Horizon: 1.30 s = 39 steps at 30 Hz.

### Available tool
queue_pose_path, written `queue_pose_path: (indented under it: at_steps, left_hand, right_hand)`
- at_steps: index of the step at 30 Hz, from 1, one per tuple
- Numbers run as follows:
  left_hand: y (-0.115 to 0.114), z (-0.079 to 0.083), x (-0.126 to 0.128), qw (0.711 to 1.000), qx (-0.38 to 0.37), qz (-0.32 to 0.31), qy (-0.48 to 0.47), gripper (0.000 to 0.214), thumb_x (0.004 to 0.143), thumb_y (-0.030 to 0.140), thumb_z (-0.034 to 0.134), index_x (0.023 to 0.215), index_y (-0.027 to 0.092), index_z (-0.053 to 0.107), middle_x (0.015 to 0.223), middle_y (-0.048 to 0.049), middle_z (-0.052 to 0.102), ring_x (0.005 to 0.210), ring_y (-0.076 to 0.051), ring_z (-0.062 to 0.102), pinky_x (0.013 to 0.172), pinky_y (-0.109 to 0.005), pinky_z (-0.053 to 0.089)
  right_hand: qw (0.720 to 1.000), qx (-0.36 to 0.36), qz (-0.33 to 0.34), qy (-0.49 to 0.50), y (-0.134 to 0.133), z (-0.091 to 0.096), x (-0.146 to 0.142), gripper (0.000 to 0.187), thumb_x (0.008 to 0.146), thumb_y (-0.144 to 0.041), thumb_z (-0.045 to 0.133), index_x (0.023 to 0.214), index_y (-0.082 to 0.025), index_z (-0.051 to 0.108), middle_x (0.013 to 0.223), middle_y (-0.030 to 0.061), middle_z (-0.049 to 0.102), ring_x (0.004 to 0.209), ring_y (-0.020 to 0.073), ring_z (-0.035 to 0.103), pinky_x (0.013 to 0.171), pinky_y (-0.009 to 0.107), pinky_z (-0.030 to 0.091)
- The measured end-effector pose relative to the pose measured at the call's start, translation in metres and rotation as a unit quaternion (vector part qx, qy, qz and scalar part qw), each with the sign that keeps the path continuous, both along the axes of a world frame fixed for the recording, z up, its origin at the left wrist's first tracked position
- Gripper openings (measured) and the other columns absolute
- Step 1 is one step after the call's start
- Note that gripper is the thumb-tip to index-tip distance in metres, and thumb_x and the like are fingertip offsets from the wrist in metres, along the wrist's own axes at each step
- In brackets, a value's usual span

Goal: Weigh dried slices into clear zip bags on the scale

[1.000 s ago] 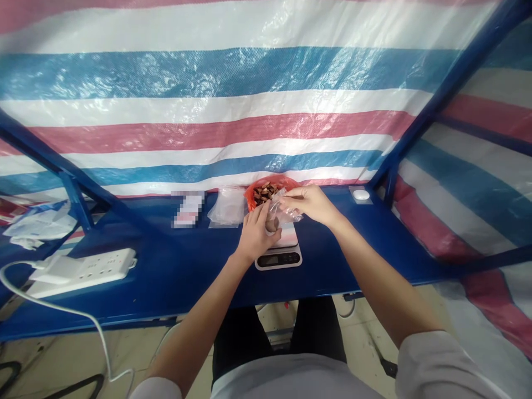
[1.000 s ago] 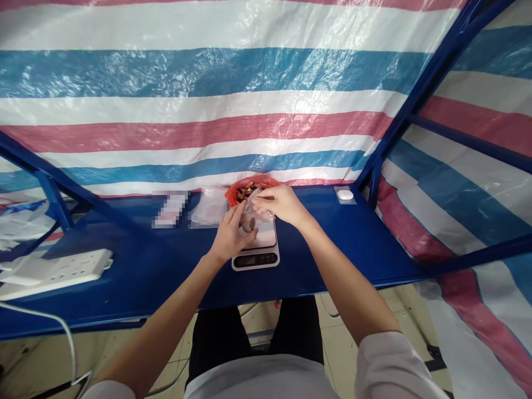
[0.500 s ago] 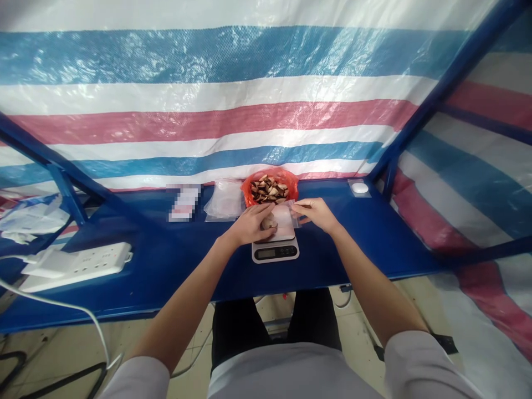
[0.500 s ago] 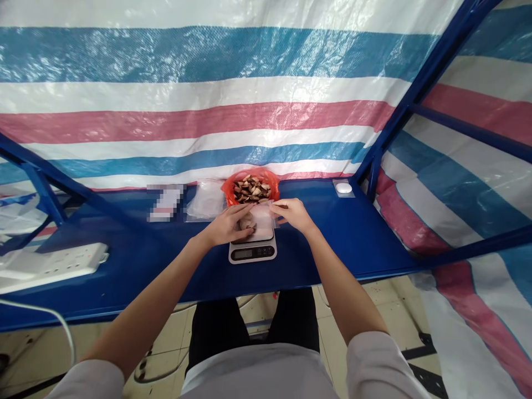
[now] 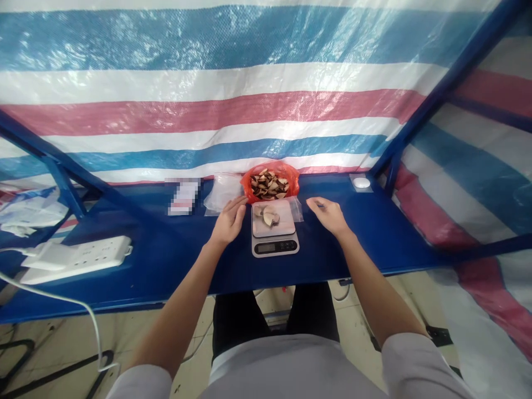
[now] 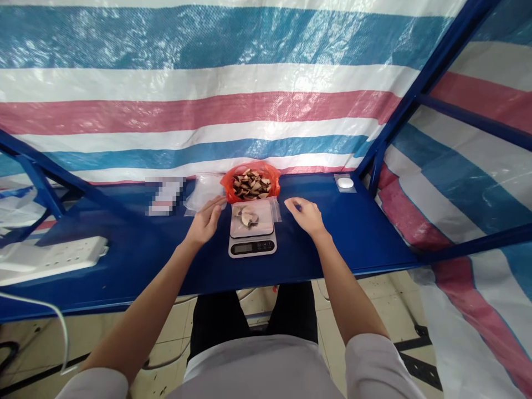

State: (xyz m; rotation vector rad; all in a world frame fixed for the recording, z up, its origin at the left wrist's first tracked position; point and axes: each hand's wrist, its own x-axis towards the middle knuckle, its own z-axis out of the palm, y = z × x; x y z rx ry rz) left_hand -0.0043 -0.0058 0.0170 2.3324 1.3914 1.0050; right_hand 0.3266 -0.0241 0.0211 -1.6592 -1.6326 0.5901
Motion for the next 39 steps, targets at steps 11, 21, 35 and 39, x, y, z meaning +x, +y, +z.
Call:
queue_pose_path:
  at_steps: [11,21,35,39]
  left_hand:
    - [-0.017,-0.017,-0.007,0.961,-0.061,0.108,0.247,0.056,0.103,0.038,0.036,0.153,0.018,0.050,0.162,-0.0097,0.045,0.154,-0.032,0.035,0.128,-0.056,0.023]
    - [-0.012,-0.029,-0.012,0.978,-0.026,0.095,0.185,0.053,0.100,0.043,0.043,0.147,0.023,0.058,0.156,-0.0105,0.053,0.148,-0.036,0.045,0.125,-0.062,0.027]
    - [-0.013,-0.027,-0.011,0.977,-0.037,0.096,0.186,0.053,0.100,0.042,0.041,0.147,0.022,0.057,0.157,-0.0114,0.051,0.149,-0.036,0.043,0.125,-0.061,0.026]
    - [-0.013,-0.028,-0.010,0.978,-0.036,0.092,0.186,0.054,0.100,0.042,0.040,0.145,0.020,0.059,0.156,-0.0131,0.052,0.149,-0.038,0.044,0.124,-0.063,0.026]
  right_hand:
    - [0.951,0.039,-0.005,-0.307,-0.012,-0.041,-0.007,0.043,0.101,-0.040,0.052,0.141,-0.026,0.064,0.155,0.0093,0.055,0.147,0.0307,0.047,0.120,0.056,0.036]
    - [0.955,0.035,0.004,-0.296,-0.012,-0.042,-0.005,0.044,0.101,-0.040,0.048,0.140,-0.027,0.065,0.156,0.0089,0.053,0.147,0.0324,0.046,0.121,0.060,0.033]
    - [0.954,0.045,-0.001,-0.295,-0.014,-0.041,-0.006,0.044,0.101,-0.038,0.049,0.139,-0.024,0.065,0.155,0.0096,0.054,0.146,0.0328,0.047,0.121,0.059,0.033]
    - [0.955,0.052,-0.002,-0.291,-0.014,-0.042,-0.007,0.042,0.100,-0.038,0.050,0.138,-0.026,0.066,0.155,0.0087,0.055,0.146,0.0323,0.048,0.121,0.059,0.035]
